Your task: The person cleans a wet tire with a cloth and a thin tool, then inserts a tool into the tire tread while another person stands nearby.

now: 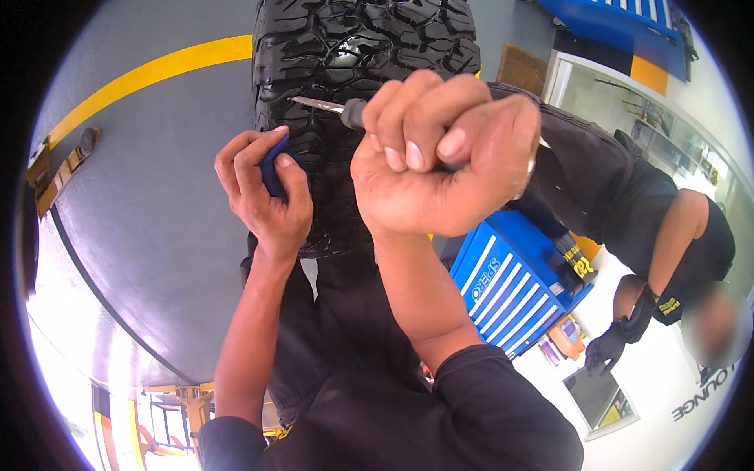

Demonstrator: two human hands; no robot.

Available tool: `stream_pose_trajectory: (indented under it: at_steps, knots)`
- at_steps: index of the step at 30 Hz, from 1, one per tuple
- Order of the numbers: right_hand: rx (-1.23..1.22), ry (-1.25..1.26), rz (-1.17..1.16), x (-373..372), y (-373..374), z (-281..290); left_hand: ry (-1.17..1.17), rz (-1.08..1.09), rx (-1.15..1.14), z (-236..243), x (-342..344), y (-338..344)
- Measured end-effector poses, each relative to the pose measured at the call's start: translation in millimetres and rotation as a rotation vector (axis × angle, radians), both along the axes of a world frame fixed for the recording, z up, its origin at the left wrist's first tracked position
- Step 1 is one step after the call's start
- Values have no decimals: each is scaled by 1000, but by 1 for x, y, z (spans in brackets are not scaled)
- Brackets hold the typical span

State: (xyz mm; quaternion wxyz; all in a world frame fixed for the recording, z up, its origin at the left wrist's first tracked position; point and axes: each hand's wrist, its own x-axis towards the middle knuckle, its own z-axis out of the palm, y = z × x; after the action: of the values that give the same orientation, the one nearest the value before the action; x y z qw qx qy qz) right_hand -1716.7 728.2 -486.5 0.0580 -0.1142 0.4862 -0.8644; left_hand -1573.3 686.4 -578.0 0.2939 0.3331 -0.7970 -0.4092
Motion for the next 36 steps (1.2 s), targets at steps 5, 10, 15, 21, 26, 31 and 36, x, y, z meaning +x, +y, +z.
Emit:
stream_pose_trajectory:
  at_steps: [5, 10, 15, 21, 26, 31, 36]
  knots:
    - [-251, -643, -135, -31, 3, -32, -3, 4, -10, 9, -1, 1]
    - [-152, -391, -171, -53, -44, -16, 35, 6, 13, 8, -8, -3]
    - [32, -62, -215, -116, -39, -11, 82, 35, 46, 2, -14, -8]
    - [45, -119, -139, -139, -101, -12, 84, 34, 41, -6, -16, -13]
    - [129, -93, -103, -149, -122, -10, 84, 30, 26, -6, -22, -19]
    - [-20, -56, -48, -147, -92, -24, 71, 5, 19, 4, -20, -20]
    - [-46, -372, -105, -160, -98, -26, 64, -9, -5, 21, -19, -17]
